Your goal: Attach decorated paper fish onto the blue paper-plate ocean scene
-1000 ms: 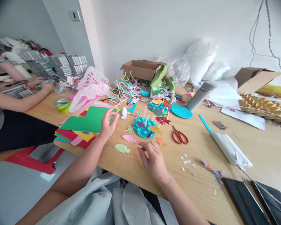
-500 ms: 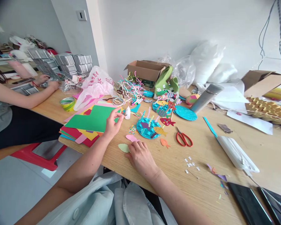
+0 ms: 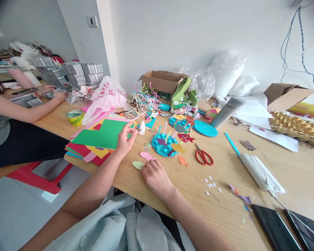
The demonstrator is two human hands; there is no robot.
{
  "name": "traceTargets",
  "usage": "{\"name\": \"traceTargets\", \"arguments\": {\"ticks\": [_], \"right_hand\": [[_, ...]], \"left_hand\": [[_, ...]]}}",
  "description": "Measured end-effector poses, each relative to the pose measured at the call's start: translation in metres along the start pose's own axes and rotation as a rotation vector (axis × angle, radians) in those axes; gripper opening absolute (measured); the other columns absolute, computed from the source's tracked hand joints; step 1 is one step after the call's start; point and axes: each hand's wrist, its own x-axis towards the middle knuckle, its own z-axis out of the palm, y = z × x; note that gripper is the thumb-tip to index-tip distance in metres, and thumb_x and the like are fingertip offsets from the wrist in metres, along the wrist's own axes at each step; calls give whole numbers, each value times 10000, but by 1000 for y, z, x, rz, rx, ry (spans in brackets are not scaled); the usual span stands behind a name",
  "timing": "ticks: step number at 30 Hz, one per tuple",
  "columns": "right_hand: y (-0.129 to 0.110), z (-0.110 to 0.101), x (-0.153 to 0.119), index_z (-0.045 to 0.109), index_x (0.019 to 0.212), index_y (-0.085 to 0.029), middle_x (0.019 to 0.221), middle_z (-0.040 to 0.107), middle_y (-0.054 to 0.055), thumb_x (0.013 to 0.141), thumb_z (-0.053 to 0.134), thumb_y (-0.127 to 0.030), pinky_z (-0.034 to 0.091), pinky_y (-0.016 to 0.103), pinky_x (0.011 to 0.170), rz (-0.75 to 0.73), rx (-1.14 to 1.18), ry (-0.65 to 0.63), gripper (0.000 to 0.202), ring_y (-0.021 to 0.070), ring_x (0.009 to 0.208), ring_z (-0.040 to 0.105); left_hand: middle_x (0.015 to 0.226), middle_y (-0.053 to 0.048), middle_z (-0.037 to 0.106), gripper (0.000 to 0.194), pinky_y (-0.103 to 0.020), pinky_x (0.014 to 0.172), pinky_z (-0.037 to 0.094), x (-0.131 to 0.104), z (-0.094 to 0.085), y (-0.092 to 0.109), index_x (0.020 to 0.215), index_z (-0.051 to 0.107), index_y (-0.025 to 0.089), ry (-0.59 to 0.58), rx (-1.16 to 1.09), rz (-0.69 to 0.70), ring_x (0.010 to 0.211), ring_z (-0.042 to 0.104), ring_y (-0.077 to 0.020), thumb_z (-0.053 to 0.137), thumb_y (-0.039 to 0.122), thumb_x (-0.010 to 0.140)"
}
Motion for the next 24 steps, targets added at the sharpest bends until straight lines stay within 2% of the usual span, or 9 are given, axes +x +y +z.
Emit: {"name": "traceTargets", "arguments": {"ticks": [4,8,11,14,18,24], "right_hand": [[4,-3,1,563,702,-172,720,571,69,884,455,-74,366,330,693,30,40,18,233,196,708,483],[11,-12,2,584,761,-176,728,601,60,937,405,-173,402,301,658,287,331,116,250,180,712,539],[16,-20,2,598,783,-179,743,639,49,943,415,-264,426,266,615,508,614,121,258,161,701,582],[19,-25,2,610,774,-179,726,651,32,930,436,-336,417,246,566,636,741,79,282,149,662,582],[18,-27,3,609,762,-174,698,647,20,925,434,-387,399,226,525,699,803,83,320,133,619,568],[16,-29,6,600,748,-174,672,640,25,918,440,-388,398,224,517,715,811,98,317,136,598,562]], "left_hand": [[813,-43,662,382,-305,820,480,0,-1,-1,1243,505,173,5,-14,-10,813,641,-175,523,321,891],[796,-42,676,358,-304,795,484,2,-1,1,1161,553,169,-57,-151,-102,795,649,-178,562,360,859],[736,-40,669,281,-310,772,484,3,-2,6,927,631,158,-214,-304,-198,763,642,-185,568,419,843],[717,-36,655,306,-316,798,470,3,-6,13,740,638,161,-382,-359,-221,777,620,-185,556,439,838],[704,-24,637,280,-296,730,469,2,-10,18,732,645,159,-589,-387,-263,725,597,-171,602,429,792],[718,-24,623,217,-261,642,477,-2,-10,15,742,638,143,-790,-471,-288,685,584,-148,684,353,714]]}}
